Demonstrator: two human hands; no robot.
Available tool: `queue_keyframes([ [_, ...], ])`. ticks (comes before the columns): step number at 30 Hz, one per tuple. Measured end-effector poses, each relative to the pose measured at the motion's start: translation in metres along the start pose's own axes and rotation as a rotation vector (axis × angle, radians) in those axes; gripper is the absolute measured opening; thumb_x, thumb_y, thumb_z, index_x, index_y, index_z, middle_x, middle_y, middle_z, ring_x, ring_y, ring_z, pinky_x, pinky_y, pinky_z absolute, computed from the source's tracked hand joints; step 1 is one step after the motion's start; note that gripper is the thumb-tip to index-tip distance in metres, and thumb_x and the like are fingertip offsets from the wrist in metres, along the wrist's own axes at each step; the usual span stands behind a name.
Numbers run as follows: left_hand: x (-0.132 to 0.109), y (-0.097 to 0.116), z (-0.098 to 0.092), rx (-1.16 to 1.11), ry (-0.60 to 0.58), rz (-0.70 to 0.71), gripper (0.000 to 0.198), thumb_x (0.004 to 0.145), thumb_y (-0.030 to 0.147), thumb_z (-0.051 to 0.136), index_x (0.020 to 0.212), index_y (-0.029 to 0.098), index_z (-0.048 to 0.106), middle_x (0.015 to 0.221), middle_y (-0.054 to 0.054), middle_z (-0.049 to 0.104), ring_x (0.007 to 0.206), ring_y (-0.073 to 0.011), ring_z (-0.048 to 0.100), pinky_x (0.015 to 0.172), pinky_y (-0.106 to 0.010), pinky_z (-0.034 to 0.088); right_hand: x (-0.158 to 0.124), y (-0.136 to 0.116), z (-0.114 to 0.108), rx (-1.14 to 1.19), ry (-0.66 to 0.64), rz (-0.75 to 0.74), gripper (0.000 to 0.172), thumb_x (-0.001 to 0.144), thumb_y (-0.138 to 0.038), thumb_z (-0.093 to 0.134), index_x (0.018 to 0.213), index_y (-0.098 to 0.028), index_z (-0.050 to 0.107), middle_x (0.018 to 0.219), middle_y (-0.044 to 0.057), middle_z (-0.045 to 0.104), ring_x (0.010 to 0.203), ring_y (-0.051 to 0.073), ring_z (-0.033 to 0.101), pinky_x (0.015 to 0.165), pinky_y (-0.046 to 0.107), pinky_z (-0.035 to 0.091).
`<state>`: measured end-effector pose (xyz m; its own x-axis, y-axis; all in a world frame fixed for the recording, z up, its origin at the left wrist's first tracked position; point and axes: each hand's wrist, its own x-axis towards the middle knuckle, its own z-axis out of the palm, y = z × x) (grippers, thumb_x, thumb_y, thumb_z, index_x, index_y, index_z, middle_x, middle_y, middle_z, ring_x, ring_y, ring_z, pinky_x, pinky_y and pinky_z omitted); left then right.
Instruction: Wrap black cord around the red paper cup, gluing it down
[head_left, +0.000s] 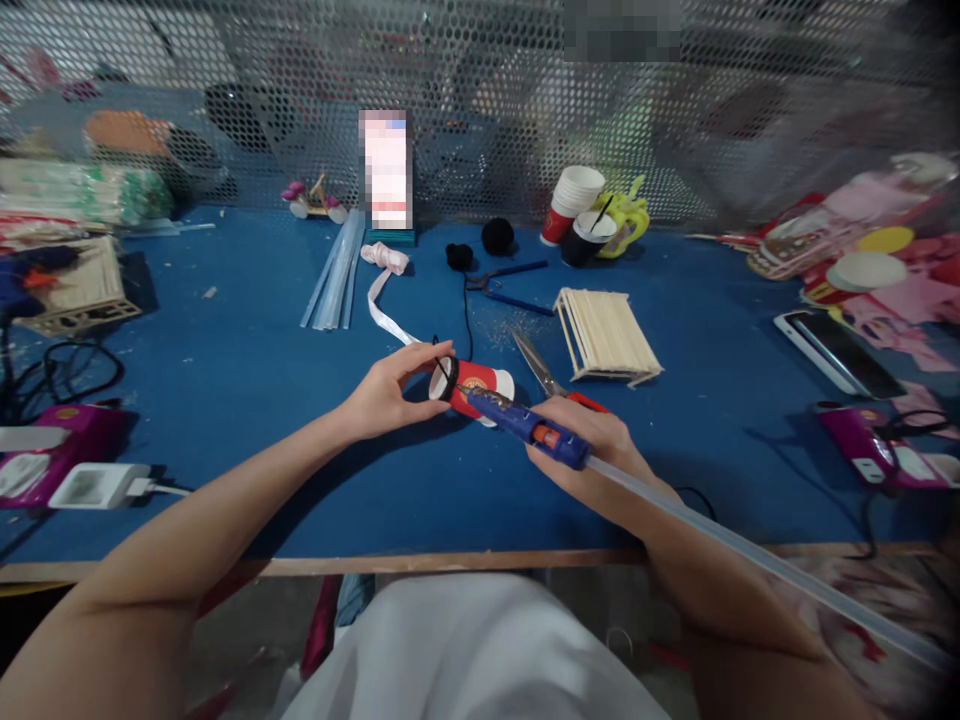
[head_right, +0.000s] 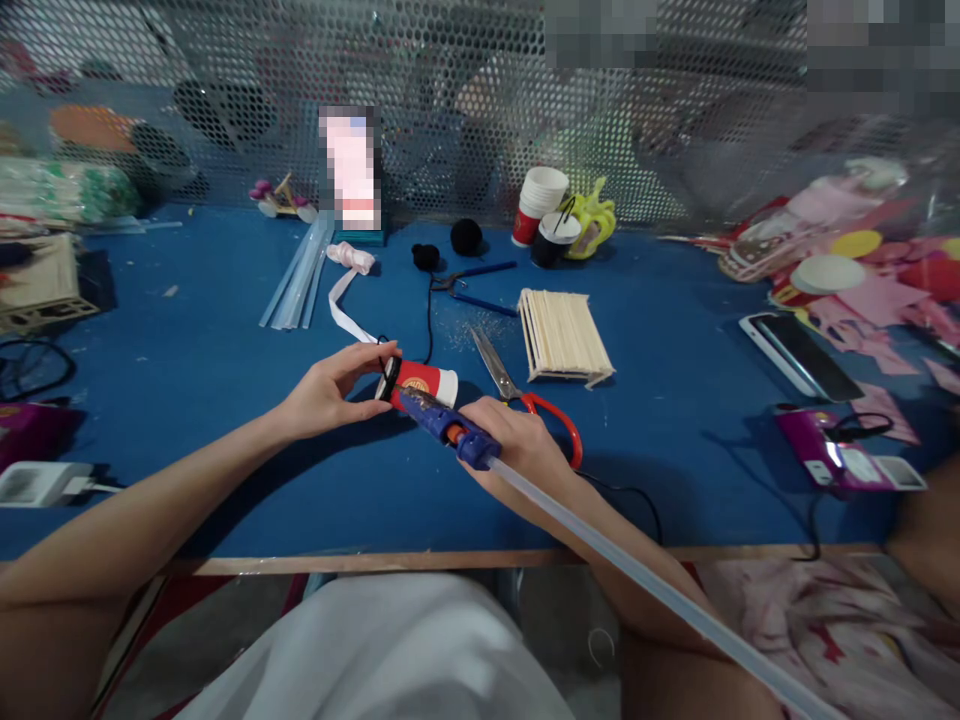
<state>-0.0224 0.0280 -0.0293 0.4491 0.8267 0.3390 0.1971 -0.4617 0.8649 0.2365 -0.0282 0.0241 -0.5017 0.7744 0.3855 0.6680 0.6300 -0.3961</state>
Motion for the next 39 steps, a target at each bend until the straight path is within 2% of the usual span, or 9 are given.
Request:
queue_keyframes([
  [4,0.0,-0.001,-0.001,0.004,-0.024,0.035,0.069,0.073,0.024,0.073,0.137,0.024,0.046,0.128,-0.013,0.056,0.118,-0.0259,0.055,0.101,-0.043,0.047,-0.001,-0.001,0.0,0.003,-0.013,-0.006,0.009,0.075,-0.013,0.055,0.082,-0.017,0.06,0.071,0.001,0.065,0.061,0.013,0.063,0.055,0.023,0.046],
  [10,-0.001,0.002,-0.003,0.056,-0.05,0.074,0.07,0.075,0.022,0.071,0.139,0.026,0.043,0.13,-0.013,0.056,0.12,-0.0265,0.054,0.099,-0.041,0.049,-0.001,0.003,0.001,-0.074,0.095,0.009,0.008,0.076,-0.014,0.06,0.081,-0.02,0.058,0.07,-0.002,0.064,0.06,0.01,0.061,0.057,0.021,0.045],
  [13,-0.001,0.005,-0.003,0.118,-0.059,0.066,0.069,0.075,0.023,0.07,0.139,0.026,0.044,0.13,-0.012,0.056,0.12,-0.027,0.053,0.097,-0.041,0.049,-0.002,0.005,0.002,-0.073,0.108,0.014,0.009,0.076,-0.014,0.061,0.081,-0.02,0.057,0.07,-0.002,0.064,0.059,0.01,0.06,0.057,0.021,0.045],
  [22,-0.002,0.004,-0.004,0.139,-0.055,0.041,0.069,0.076,0.027,0.07,0.139,0.026,0.042,0.13,-0.012,0.056,0.115,-0.0265,0.056,0.096,-0.041,0.05,-0.002,-0.001,-0.001,-0.009,-0.019,0.047,0.008,0.077,-0.014,0.057,0.081,-0.021,0.058,0.072,-0.001,0.065,0.065,0.012,0.062,0.059,0.023,0.046],
  [27,-0.001,0.008,-0.004,0.155,-0.066,0.033,0.067,0.076,0.028,0.069,0.139,0.024,0.043,0.13,-0.013,0.056,0.116,-0.0269,0.055,0.094,-0.04,0.051,-0.003,0.006,0.002,-0.027,0.088,0.031,0.011,0.075,-0.015,0.061,0.084,-0.021,0.058,0.072,-0.001,0.065,0.06,0.012,0.06,0.057,0.023,0.046],
  [33,-0.001,0.012,-0.005,0.177,-0.084,0.034,0.065,0.077,0.025,0.068,0.138,0.023,0.045,0.13,-0.013,0.056,0.118,-0.0272,0.054,0.094,-0.04,0.051,-0.003,0.009,0.003,-0.083,0.115,0.007,0.009,0.076,-0.016,0.061,0.083,-0.021,0.057,0.072,0.001,0.064,0.062,0.013,0.061,0.057,0.024,0.046],
  [39,-0.001,0.009,-0.005,0.156,-0.068,0.055,0.067,0.076,0.024,0.069,0.138,0.025,0.044,0.13,-0.012,0.057,0.121,-0.0275,0.053,0.097,-0.041,0.049,-0.003,0.004,-0.001,-0.018,0.013,0.069,0.008,0.076,-0.016,0.06,0.082,-0.021,0.058,0.07,-0.001,0.064,0.06,0.012,0.06,0.056,0.023,0.046],
])
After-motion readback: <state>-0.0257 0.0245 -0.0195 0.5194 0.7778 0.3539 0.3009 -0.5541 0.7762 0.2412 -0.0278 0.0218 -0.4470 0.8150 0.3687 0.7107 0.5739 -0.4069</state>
